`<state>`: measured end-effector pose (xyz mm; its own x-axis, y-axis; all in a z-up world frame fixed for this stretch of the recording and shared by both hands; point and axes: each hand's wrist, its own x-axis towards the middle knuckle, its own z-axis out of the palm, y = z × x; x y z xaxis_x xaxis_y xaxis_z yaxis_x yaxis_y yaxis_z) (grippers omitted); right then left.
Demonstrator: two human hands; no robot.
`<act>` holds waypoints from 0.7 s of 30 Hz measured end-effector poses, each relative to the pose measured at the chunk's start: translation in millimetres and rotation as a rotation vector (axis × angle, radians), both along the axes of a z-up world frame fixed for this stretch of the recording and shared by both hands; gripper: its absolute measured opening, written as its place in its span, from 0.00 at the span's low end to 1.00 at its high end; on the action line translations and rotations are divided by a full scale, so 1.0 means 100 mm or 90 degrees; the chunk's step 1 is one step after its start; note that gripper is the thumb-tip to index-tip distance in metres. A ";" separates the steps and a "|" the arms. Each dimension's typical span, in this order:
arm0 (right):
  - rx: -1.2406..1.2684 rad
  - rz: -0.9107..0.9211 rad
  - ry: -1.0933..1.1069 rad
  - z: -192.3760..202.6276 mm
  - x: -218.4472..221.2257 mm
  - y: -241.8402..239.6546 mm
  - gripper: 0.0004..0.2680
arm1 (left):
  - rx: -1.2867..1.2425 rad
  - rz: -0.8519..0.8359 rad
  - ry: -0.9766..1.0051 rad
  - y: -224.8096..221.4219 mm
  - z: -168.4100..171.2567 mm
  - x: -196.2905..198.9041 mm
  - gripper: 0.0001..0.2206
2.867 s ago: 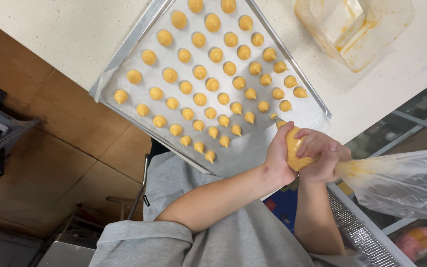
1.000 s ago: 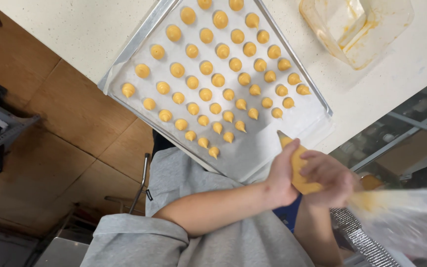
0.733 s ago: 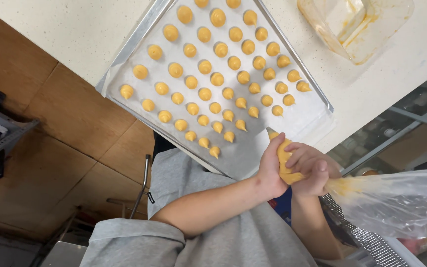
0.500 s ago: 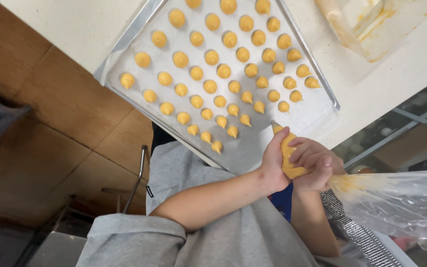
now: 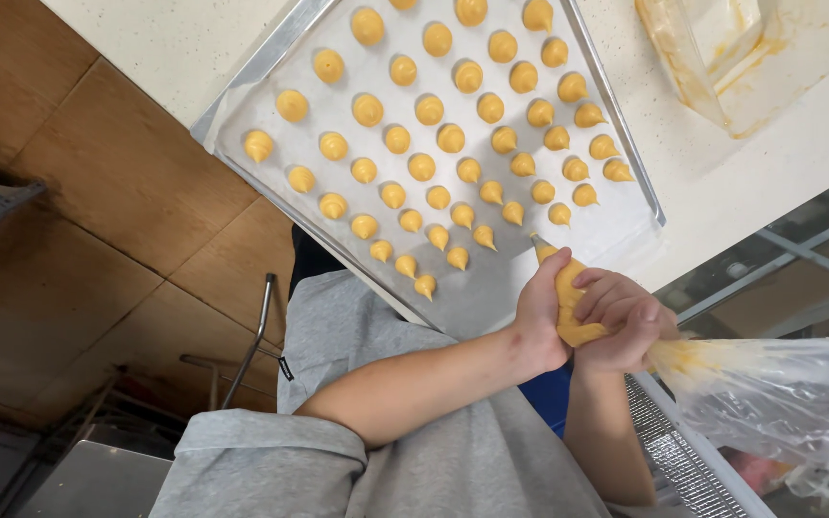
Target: Pipe dough onto a baking sheet using a piping bag.
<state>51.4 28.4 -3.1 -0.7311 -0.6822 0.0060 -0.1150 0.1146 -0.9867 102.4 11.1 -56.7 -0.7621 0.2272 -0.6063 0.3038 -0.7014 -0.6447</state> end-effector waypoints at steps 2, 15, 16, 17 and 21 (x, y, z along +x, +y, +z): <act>0.005 0.002 0.005 0.01 0.00 -0.02 0.20 | 0.004 -0.003 -0.002 -0.01 0.00 -0.01 0.17; 0.000 0.010 0.003 0.00 -0.02 0.01 0.20 | -0.005 0.036 0.013 0.09 -0.03 -0.02 0.18; 0.000 0.010 0.004 0.00 -0.02 0.00 0.20 | -0.006 0.035 0.014 0.07 -0.02 -0.02 0.18; -0.004 0.009 0.003 0.00 -0.02 0.00 0.20 | -0.004 0.022 0.008 0.05 -0.01 -0.02 0.18; -0.014 0.009 -0.003 0.00 -0.02 0.02 0.19 | -0.006 -0.014 -0.020 -0.12 0.12 0.02 0.17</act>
<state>48.9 30.5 -3.2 -0.7210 -0.6927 0.0170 -0.1113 0.0915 -0.9896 103.9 -0.7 -44.2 -0.7378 0.2380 -0.6317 0.3081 -0.7140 -0.6288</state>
